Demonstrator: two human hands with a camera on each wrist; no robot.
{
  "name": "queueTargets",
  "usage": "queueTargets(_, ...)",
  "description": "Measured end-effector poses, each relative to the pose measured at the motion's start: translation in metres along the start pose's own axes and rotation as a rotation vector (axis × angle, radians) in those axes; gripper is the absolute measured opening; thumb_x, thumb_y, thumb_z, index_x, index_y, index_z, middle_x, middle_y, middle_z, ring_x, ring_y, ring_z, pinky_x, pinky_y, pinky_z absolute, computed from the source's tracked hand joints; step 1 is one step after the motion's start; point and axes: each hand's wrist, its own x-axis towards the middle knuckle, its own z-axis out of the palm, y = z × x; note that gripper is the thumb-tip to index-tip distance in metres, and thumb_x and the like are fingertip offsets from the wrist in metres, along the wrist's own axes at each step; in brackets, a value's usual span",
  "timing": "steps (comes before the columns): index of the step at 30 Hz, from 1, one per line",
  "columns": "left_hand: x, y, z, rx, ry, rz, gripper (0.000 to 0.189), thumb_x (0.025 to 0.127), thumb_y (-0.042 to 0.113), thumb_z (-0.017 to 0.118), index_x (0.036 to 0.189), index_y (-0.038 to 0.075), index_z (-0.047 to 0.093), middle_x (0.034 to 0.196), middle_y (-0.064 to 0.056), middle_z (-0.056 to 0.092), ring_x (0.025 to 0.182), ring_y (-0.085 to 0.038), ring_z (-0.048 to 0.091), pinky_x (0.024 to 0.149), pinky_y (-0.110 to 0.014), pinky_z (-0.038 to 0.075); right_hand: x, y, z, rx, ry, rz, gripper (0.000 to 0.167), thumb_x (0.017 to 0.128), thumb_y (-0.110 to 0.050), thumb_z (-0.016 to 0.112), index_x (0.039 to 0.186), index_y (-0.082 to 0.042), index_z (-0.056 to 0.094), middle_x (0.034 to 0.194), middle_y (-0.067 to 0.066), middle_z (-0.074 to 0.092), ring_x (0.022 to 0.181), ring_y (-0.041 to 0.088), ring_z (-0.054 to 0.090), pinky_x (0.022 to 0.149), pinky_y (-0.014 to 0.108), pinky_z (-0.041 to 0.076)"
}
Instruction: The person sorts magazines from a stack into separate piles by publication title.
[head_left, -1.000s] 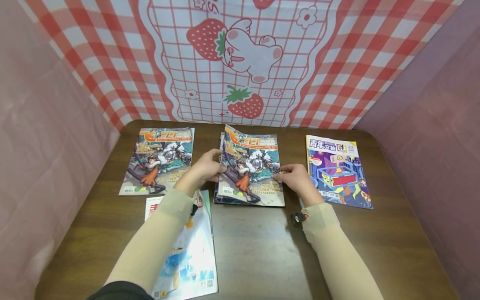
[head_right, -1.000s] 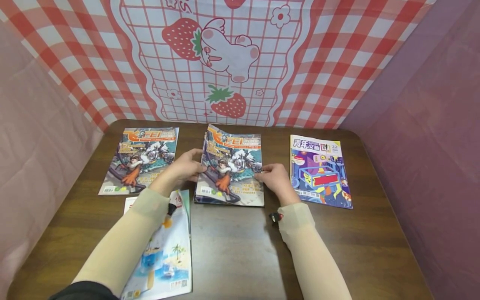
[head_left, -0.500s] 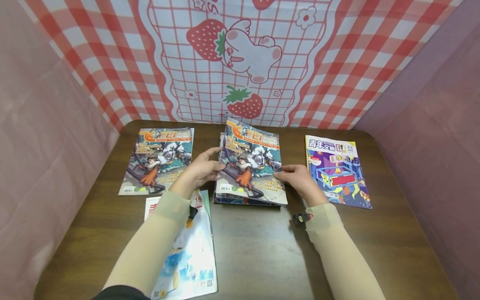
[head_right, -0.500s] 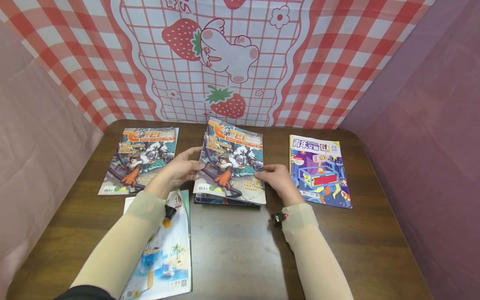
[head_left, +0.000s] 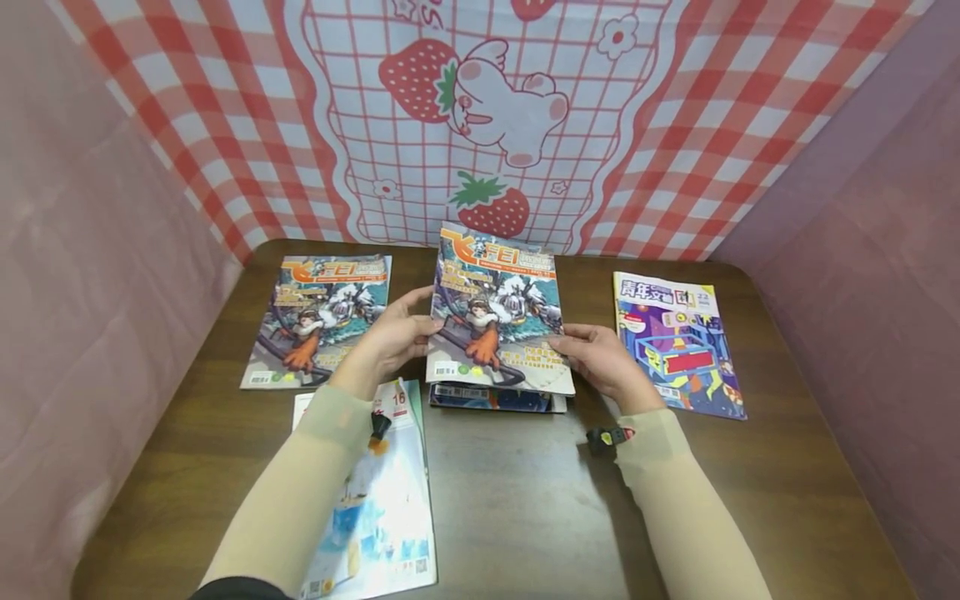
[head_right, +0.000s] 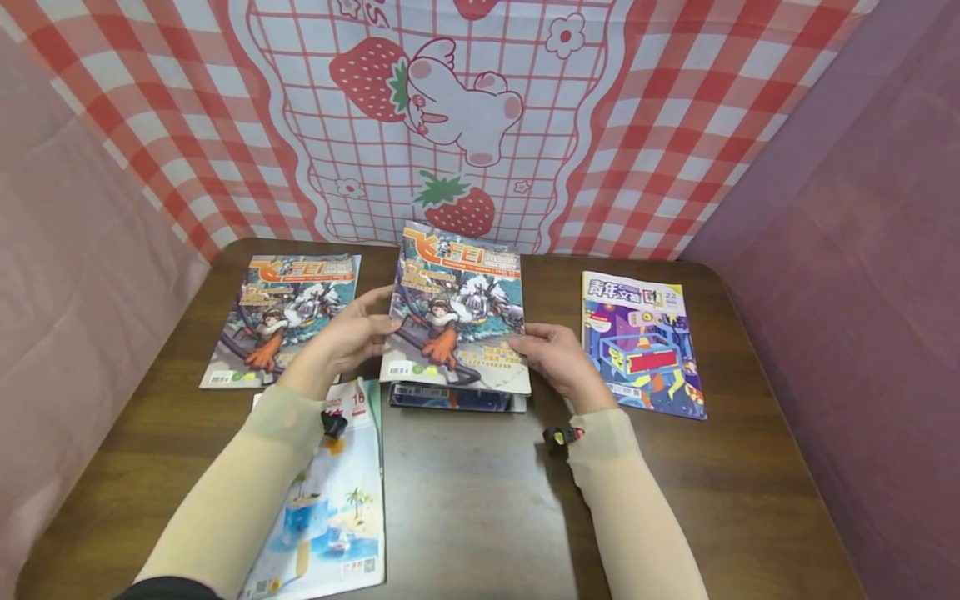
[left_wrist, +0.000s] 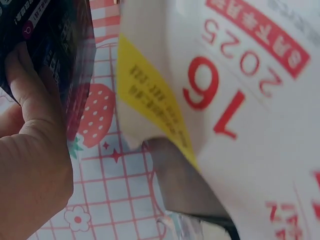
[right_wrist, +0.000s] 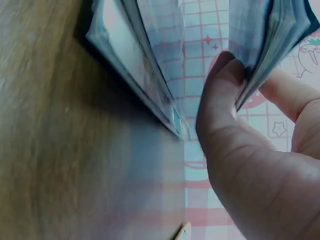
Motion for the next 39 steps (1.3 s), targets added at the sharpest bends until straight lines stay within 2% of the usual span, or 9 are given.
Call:
queueTargets(4, -0.003, 0.002, -0.005, 0.034, 0.004, 0.004, 0.075, 0.095, -0.01, 0.058, 0.16, 0.019, 0.032, 0.103, -0.016, 0.068, 0.075, -0.022, 0.069, 0.065, -0.03, 0.057, 0.001, -0.001, 0.003, -0.012, -0.003, -0.058, 0.063, 0.096, -0.003, 0.068, 0.149, 0.013, 0.037, 0.106, 0.011, 0.07, 0.089, 0.011, 0.067, 0.082, 0.024, 0.056)
queueTargets(7, -0.005, 0.002, -0.011, 0.052, 0.005, 0.001, 0.075, 0.096, -0.009, 0.059, 0.16, 0.019, 0.032, 0.1, -0.015, 0.068, 0.073, -0.02, 0.068, 0.063, -0.029, 0.057, 0.002, -0.002, 0.007, -0.053, -0.006, -0.087, 0.066, 0.094, -0.003, 0.071, 0.149, 0.011, 0.038, 0.114, 0.018, 0.067, 0.094, 0.015, 0.067, 0.085, 0.027, 0.056)
queueTargets(11, -0.009, 0.004, -0.021, 0.064, 0.003, 0.006, 0.074, 0.097, -0.009, 0.059, 0.16, 0.018, 0.031, 0.101, -0.015, 0.07, 0.073, -0.019, 0.067, 0.064, -0.029, 0.057, 0.002, -0.005, 0.012, -0.132, -0.02, -0.125, 0.07, 0.092, -0.006, 0.075, 0.15, 0.009, 0.039, 0.13, 0.029, 0.058, 0.109, 0.024, 0.063, 0.091, 0.03, 0.055)
queueTargets(16, -0.016, 0.007, -0.031, 0.106, 0.028, -0.001, 0.075, 0.097, -0.007, 0.059, 0.161, 0.02, 0.03, 0.103, -0.013, 0.071, 0.073, -0.019, 0.068, 0.064, -0.03, 0.057, 0.0, -0.01, 0.019, -0.203, -0.051, -0.157, 0.076, 0.09, -0.011, 0.079, 0.151, 0.006, 0.039, 0.133, 0.029, 0.057, 0.119, 0.035, 0.059, 0.093, 0.035, 0.055)
queueTargets(24, -0.023, 0.009, -0.047, 0.106, 0.049, 0.0, 0.077, 0.098, -0.008, 0.057, 0.163, 0.019, 0.025, 0.092, -0.007, 0.068, 0.068, -0.014, 0.062, 0.058, -0.025, 0.053, 0.007, -0.013, 0.034, -0.261, -0.089, -0.187, 0.078, 0.089, -0.016, 0.082, 0.153, 0.002, 0.04, 0.129, 0.022, 0.059, 0.118, 0.033, 0.06, 0.087, 0.039, 0.058)
queueTargets(27, -0.027, 0.01, -0.053, 0.089, 0.047, 0.012, 0.076, 0.098, -0.009, 0.056, 0.163, 0.017, 0.025, 0.089, -0.007, 0.068, 0.067, -0.013, 0.062, 0.056, -0.023, 0.053, 0.011, -0.015, 0.04, -0.272, -0.1, -0.184, 0.08, 0.088, -0.018, 0.082, 0.153, 0.001, 0.04, 0.13, 0.021, 0.058, 0.12, 0.032, 0.058, 0.089, 0.037, 0.057)
queueTargets(29, -0.029, 0.011, -0.057, 0.087, 0.042, 0.021, 0.077, 0.098, -0.01, 0.056, 0.163, 0.016, 0.024, 0.082, -0.004, 0.063, 0.061, -0.01, 0.057, 0.051, -0.02, 0.048, 0.013, -0.017, 0.045, -0.278, -0.108, -0.173, 0.08, 0.089, -0.017, 0.082, 0.154, 0.001, 0.039, 0.132, 0.02, 0.057, 0.123, 0.031, 0.056, 0.091, 0.037, 0.056)
queueTargets(34, -0.032, 0.012, -0.068, 0.16, 0.055, 0.037, 0.077, 0.098, -0.008, 0.057, 0.163, 0.015, 0.024, 0.072, 0.001, 0.054, 0.054, -0.006, 0.046, 0.046, -0.018, 0.039, 0.019, -0.018, 0.056, -0.279, -0.114, -0.189, 0.08, 0.088, -0.015, 0.083, 0.153, 0.002, 0.04, 0.127, 0.019, 0.06, 0.118, 0.031, 0.059, 0.088, 0.038, 0.057)
queueTargets(39, -0.035, 0.015, -0.081, 0.176, 0.069, 0.04, 0.077, 0.099, -0.005, 0.058, 0.163, 0.014, 0.021, 0.065, 0.005, 0.047, 0.053, -0.006, 0.042, 0.045, -0.018, 0.037, 0.022, -0.02, 0.07, -0.289, -0.102, -0.21, 0.078, 0.087, -0.018, 0.083, 0.152, -0.001, 0.043, 0.131, 0.016, 0.06, 0.119, 0.028, 0.059, 0.092, 0.037, 0.055)
